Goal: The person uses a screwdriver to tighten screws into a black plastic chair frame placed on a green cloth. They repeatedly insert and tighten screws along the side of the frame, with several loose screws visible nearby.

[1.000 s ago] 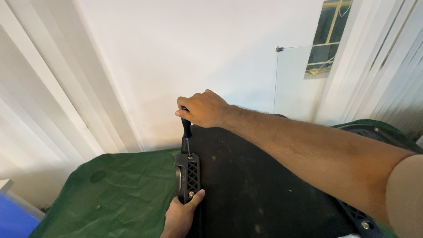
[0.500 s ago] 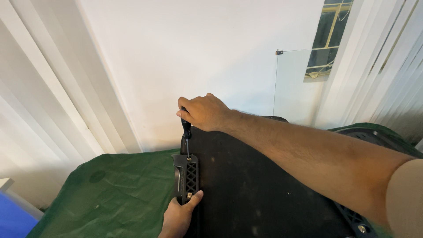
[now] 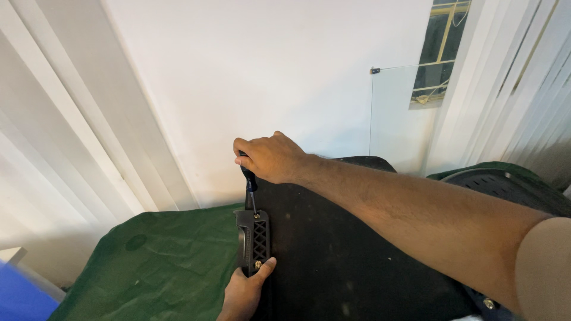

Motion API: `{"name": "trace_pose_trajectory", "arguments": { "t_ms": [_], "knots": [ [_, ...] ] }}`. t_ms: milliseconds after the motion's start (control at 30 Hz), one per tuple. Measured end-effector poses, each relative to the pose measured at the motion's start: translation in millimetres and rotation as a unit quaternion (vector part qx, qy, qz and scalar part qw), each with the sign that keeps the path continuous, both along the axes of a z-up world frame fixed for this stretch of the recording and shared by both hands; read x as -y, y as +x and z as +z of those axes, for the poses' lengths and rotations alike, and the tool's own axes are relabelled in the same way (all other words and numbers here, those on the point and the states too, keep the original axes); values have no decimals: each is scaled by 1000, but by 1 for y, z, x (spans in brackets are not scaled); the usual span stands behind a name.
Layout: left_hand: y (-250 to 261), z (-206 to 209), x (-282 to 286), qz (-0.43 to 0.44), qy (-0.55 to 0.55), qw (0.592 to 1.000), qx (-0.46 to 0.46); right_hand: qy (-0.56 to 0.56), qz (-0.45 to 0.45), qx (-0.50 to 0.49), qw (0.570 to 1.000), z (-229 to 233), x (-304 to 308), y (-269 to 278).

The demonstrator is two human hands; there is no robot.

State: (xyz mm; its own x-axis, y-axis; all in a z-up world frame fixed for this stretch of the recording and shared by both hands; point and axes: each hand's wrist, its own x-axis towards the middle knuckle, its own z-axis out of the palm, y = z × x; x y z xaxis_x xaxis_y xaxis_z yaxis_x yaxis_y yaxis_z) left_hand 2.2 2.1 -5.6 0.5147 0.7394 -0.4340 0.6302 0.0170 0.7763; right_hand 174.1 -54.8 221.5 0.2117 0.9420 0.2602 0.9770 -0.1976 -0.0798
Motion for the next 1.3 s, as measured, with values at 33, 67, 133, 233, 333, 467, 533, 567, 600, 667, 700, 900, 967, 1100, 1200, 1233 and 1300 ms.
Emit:
{"name": "trace_pose_trajectory", "arguments": {
  "t_ms": [33, 67, 133, 233, 333, 467, 533, 567, 600, 667, 700, 900, 967, 1100, 1200, 1233, 1300],
  "knots": [
    [0, 0, 0, 0, 9, 1000, 0, -4, -6, -5, 1000, 2, 0, -2],
    [1, -1, -1, -1, 18, 1000, 0, -8, -13, -11, 1000, 4, 0, -4],
    [0, -3, -2, -1, 24, 1000, -4, -9, -12, 10, 1000, 4, -2, -6],
    [3, -4, -2, 1, 10, 1000, -18, -16, -29, 50, 998, -2, -4, -1],
    [6, -5, -3, 11, -9, 1000, -28, 40, -8, 76, 996, -10, -2, 8],
    [5, -5, -1, 16, 11, 1000, -19, 108, 77, 52, 990, -9, 2, 15],
    [6, -3, -1, 15, 19, 1000, -14, 62, 35, 7, 997, -7, 6, 12],
    [6, -2, -1, 13, 13, 1000, -15, 38, 14, -17, 999, -6, 8, 9],
    [6, -1, -1, 12, 7, 1000, -16, 32, 0, -30, 999, -5, 8, 7],
    [5, 0, -1, 11, 3, 1000, -11, 17, -28, -59, 998, -2, 8, 2],
    [3, 2, -1, 12, 1, 1000, -9, 27, -27, -43, 998, -1, 7, 0],
    [-2, 9, 0, -21, -16, 1000, -1, 44, -10, 6, 999, -7, -2, 1],
    [-1, 7, 0, -24, -16, 1000, 3, 66, 13, 32, 997, -14, -1, 5],
    [1, 0, 0, -10, -17, 1000, 12, 63, 29, 48, 996, -15, -1, 16],
    [7, 2, 0, 18, -23, 999, -27, 62, 38, 50, 996, -9, 0, 19],
    [6, 2, 0, 15, -14, 1000, -22, 52, 38, 58, 996, -8, -1, 17],
    [3, 3, -1, 9, 2, 1000, -14, 31, 38, 51, 997, -6, -3, 14]
  ]
}}
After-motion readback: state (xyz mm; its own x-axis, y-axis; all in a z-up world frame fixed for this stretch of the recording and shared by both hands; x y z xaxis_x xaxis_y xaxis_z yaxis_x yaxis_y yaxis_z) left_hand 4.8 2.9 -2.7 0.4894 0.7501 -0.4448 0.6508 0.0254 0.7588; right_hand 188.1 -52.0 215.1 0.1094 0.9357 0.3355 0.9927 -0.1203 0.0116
